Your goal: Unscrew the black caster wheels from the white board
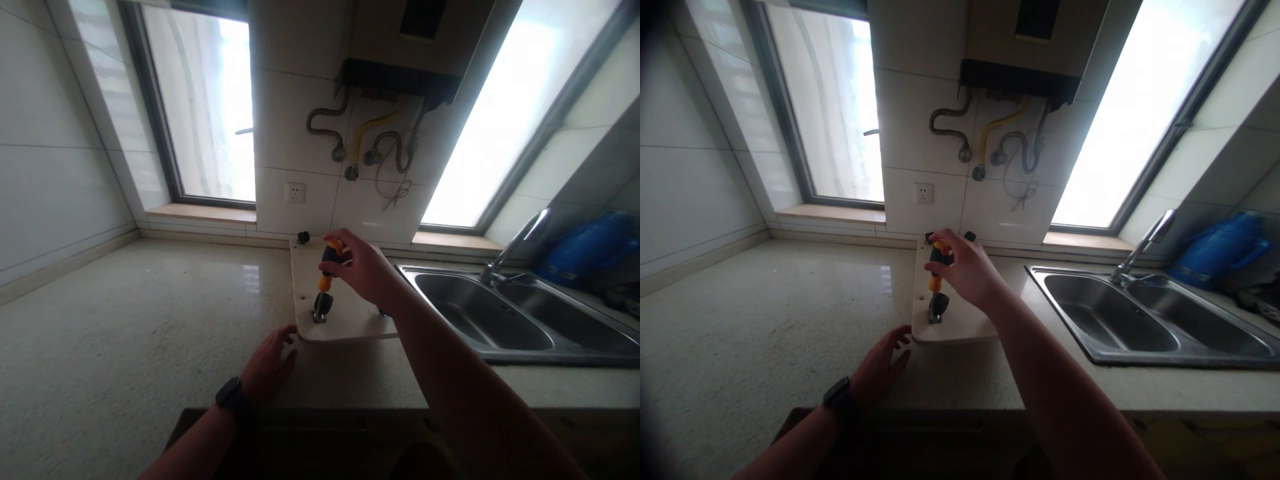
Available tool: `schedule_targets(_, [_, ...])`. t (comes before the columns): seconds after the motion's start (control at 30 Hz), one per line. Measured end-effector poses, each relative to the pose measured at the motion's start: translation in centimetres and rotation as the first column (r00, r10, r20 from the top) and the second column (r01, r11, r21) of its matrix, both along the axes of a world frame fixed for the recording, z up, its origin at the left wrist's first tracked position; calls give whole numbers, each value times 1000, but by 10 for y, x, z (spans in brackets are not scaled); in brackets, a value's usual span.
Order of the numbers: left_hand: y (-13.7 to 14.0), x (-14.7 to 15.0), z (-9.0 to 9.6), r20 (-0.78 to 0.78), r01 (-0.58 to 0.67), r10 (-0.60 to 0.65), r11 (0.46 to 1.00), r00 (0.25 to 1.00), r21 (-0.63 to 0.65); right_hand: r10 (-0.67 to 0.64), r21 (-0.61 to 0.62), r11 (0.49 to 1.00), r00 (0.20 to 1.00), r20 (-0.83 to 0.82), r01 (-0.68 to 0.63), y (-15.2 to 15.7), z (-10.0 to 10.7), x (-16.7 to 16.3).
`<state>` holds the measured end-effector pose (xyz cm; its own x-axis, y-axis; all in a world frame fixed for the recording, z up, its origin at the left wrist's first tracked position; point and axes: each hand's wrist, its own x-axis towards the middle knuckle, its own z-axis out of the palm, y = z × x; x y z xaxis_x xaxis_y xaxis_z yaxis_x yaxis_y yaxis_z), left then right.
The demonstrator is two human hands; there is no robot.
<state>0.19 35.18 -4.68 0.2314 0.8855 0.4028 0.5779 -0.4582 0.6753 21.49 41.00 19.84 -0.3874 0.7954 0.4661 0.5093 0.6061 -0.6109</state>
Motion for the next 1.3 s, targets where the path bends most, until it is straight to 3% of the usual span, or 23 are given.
schedule_targets(0.1, [0, -1, 0, 11, 22, -22, 1000, 1000, -6, 139, -154, 976, 983, -119, -157, 1, 4, 3])
schedule_targets(0.17, [0, -1, 1, 10, 46, -46, 999, 999, -13, 241, -182, 947, 961, -138, -264, 3, 5, 4])
schedule_targets(0.23, [0, -2, 2, 15, 57, -57, 998, 998, -11, 197, -117, 972, 979, -62, -203, 4, 6, 3])
schedule_targets(0.37, [1, -2, 0, 32, 62, -62, 998, 998, 7, -73, 79, 995, 990, 117, 64, 2, 5, -4])
schedule_targets(0.5, [1, -2, 1, 41, 60, -60, 998, 997, 1, -137, 139, 983, 982, 129, 119, -1, 7, -7])
schedule_targets(0.57, [1, -3, 2, 48, 65, -65, 998, 997, -12, -67, 52, 997, 994, 84, 63, 0, 10, -3])
schedule_targets(0.67, [1, -3, 2, 65, 80, -78, 996, 995, -25, 163, -113, 981, 986, 24, -159, 3, 13, 3])
schedule_targets(0.73, [1, -3, 2, 73, 84, -82, 996, 994, -24, 222, -122, 969, 974, 43, -215, 4, 14, 5])
schedule_targets(0.83, [2, -3, 2, 73, 79, -77, 997, 994, -27, 64, 22, 997, 986, 153, -68, 3, 13, 1])
schedule_targets(0.9, [2, -3, 1, 72, 71, -69, 997, 995, -27, -50, 137, 990, 976, 211, 21, 0, 13, -3])
schedule_targets(1.0, [3, -3, 0, 70, 64, -62, 998, 996, -19, -93, 188, 981, 967, 237, 48, -3, 15, -7])
schedule_targets(1.13, [3, -3, -1, 68, 66, -65, 998, 996, -6, 41, 53, 997, 981, 189, -52, -2, 19, -3])
schedule_targets(1.23, [3, -2, 0, 63, 62, -61, 998, 996, -11, 260, -76, 964, 961, 94, -254, 3, 17, 3])
schedule_targets(1.3, [2, -2, 2, 63, 63, -61, 998, 996, -18, 299, -110, 950, 952, 65, -291, 6, 14, 5])
